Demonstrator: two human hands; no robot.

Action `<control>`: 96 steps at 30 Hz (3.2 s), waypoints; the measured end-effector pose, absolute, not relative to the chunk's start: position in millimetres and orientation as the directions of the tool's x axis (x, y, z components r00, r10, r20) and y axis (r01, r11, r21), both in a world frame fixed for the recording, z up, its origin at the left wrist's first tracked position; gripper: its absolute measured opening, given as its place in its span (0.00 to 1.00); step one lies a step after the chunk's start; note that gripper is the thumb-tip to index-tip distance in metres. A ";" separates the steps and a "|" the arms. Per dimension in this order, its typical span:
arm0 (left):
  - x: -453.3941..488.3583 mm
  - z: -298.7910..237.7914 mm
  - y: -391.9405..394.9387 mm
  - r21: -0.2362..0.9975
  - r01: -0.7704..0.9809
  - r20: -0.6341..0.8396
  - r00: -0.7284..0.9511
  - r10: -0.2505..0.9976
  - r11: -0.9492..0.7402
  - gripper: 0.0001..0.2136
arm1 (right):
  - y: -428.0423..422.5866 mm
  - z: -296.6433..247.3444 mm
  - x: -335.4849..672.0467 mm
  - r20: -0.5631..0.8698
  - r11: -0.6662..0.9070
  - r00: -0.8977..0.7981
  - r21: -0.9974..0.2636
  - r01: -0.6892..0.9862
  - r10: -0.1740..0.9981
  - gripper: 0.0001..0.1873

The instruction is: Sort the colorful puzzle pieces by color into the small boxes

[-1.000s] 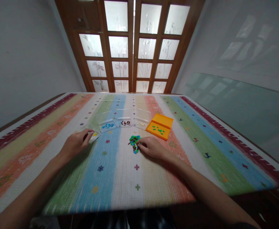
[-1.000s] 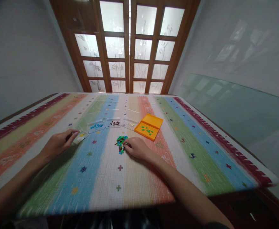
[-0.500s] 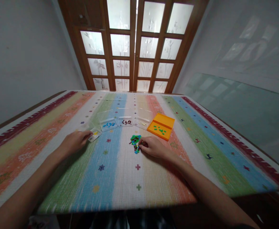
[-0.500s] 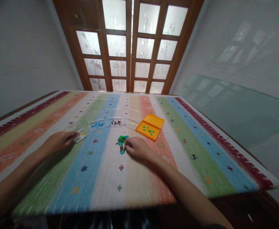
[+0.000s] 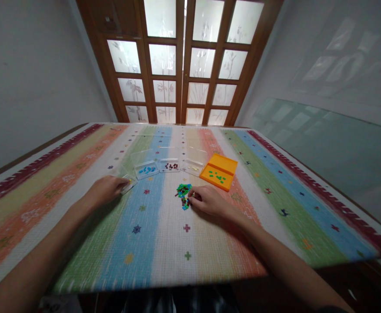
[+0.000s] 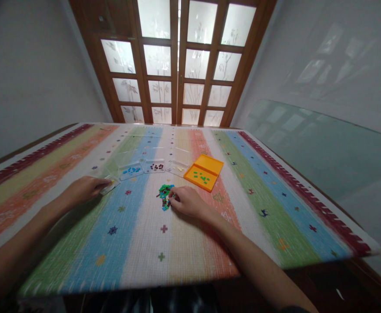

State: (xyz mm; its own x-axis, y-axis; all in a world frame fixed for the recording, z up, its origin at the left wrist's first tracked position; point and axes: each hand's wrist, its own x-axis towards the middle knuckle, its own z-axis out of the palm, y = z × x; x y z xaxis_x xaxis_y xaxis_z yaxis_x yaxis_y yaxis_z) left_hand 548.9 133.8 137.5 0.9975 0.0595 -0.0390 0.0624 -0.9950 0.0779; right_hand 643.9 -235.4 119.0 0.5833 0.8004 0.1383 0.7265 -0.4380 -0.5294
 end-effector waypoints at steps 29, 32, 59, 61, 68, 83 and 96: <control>546.6 116.3 -32.6 0.181 -0.597 0.499 0.741 -0.450 -0.782 0.13 | -238.8 122.5 644.9 0.048 -0.153 0.444 -0.901 0.405 0.895 0.13; 545.3 113.5 -33.7 0.167 -0.589 0.511 0.738 -0.441 -0.791 0.13 | -237.4 119.6 644.6 0.043 -0.166 0.459 -0.899 0.405 0.887 0.13; 518.9 155.5 119.3 0.370 0.159 0.233 0.938 0.257 -0.915 0.19 | -228.7 110.4 647.4 0.117 -0.399 0.541 -0.550 0.734 0.833 0.10; 522.7 153.3 120.6 0.379 0.162 0.211 0.943 0.256 -0.911 0.18 | -229.6 110.7 648.0 0.109 -0.397 0.531 -0.544 0.740 0.840 0.10; 534.9 147.8 121.0 0.371 0.175 0.142 0.960 0.242 -0.912 0.17 | -230.0 114.2 646.0 0.102 -0.400 0.520 -0.521 0.754 0.848 0.09; 535.4 159.5 111.1 0.384 0.193 0.206 0.935 0.288 -0.903 0.17 | -231.1 116.5 646.8 0.122 -0.404 0.552 -0.555 0.727 0.825 0.07; 522.6 129.0 -24.7 0.322 -0.508 0.489 0.812 -0.319 -0.799 0.12 | -237.0 126.9 641.9 0.054 -0.238 0.505 -0.835 0.496 0.861 0.09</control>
